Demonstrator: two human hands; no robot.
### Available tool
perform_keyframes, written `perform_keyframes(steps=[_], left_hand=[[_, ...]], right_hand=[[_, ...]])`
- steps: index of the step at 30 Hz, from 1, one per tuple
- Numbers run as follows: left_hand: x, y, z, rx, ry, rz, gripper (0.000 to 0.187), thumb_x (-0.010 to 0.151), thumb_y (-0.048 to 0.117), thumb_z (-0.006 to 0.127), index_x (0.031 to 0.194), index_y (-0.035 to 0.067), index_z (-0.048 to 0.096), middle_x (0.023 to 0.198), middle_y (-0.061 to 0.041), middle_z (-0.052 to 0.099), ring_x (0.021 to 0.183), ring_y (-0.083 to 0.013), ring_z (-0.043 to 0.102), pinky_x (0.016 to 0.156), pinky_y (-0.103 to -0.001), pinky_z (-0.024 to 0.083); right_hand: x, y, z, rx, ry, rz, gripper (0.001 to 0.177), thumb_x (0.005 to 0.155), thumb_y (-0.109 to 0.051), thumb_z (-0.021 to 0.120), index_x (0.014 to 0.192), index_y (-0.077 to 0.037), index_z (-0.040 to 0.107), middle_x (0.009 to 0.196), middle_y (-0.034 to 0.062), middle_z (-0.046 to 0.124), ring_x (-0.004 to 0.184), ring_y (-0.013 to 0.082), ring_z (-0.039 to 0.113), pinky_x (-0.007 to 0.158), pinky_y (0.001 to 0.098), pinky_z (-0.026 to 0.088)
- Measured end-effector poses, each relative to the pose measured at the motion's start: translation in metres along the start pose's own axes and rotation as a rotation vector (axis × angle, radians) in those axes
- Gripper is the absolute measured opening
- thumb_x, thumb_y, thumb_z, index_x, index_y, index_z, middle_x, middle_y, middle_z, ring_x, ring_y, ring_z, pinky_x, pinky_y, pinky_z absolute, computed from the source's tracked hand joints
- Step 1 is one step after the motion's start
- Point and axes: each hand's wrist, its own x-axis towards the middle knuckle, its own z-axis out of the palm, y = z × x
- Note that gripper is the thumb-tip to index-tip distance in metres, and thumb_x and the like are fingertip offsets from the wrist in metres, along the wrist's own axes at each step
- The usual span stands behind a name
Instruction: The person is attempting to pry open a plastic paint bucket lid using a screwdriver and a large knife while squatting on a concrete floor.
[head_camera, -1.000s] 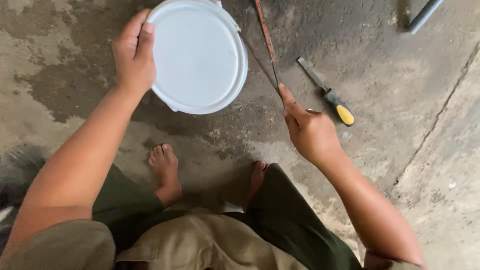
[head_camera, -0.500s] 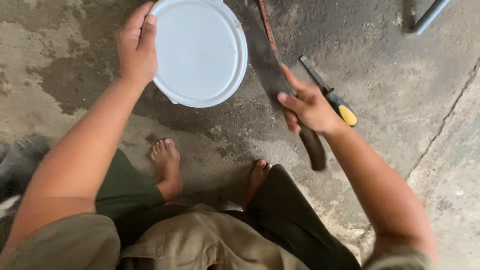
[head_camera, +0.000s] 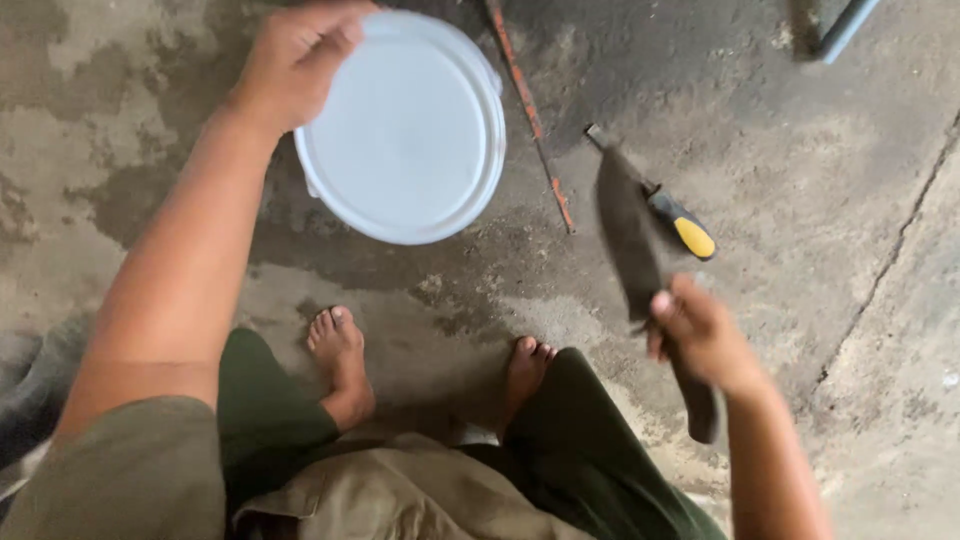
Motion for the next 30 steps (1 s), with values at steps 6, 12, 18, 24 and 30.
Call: perform_keyframes(steps=[6,12,18,24,30], left_hand=[[0.031,0.027,0.024,0.087,-0.243,0.201,0.029,0.119,0.025,0.056,0.128,0.004,0.073,0.110,-0.009,0.075,0.104,-0.0194,0.070,0.091,-0.036,0.055],[-0.015,0.083,0.049,0.594,-0.094,0.115,0.040,0.116,0.039,0.053,0.138,0.012,0.071,0.134,-0.011,0.063,0.126,-0.0369,0.055,0.108,-0.056,0.037],[-0.043,0.083,0.069,0.718,-0.103,0.138,0.075,0.113,0.067,0.037,0.162,0.012,0.050,0.171,-0.016,0.032,0.160,-0.0430,0.023,0.127,-0.071,0.007],[-0.039,0.087,0.069,0.731,-0.101,0.128,0.077,0.112,0.065,0.036,0.162,0.009,0.049,0.171,-0.018,0.030,0.161,-0.0436,0.019,0.127,-0.071,0.004],[-0.039,0.084,0.067,0.732,-0.105,0.156,0.071,0.116,0.061,0.041,0.162,0.007,0.047,0.170,-0.017,0.033,0.160,-0.0436,0.025,0.125,-0.070,0.014]], right_hand=[[-0.020,0.038,0.027,0.014,0.037,0.122,0.029,0.101,-0.031,0.056,0.090,-0.004,0.060,0.068,0.0047,0.065,0.056,0.0160,0.063,0.052,0.0368,0.052],[-0.018,0.007,0.014,-0.405,-0.032,-0.020,0.034,0.104,-0.034,0.057,0.090,-0.003,0.058,0.062,0.0169,0.064,0.057,0.0309,0.067,0.058,0.0442,0.052],[-0.012,-0.062,0.012,-0.469,-0.154,-0.124,0.046,0.097,-0.032,0.058,0.141,-0.023,0.050,0.057,0.0196,0.062,0.053,0.0379,0.067,0.056,0.0487,0.051],[0.003,-0.074,0.003,-0.670,-0.193,-0.333,0.067,0.094,-0.027,0.063,0.156,-0.036,0.041,0.056,0.0219,0.058,0.051,0.0411,0.062,0.054,0.0511,0.049],[0.015,-0.075,-0.011,-0.610,-0.247,-0.454,0.066,0.094,-0.027,0.064,0.156,-0.033,0.043,0.065,0.0160,0.067,0.045,0.0310,0.059,0.050,0.0427,0.053]])
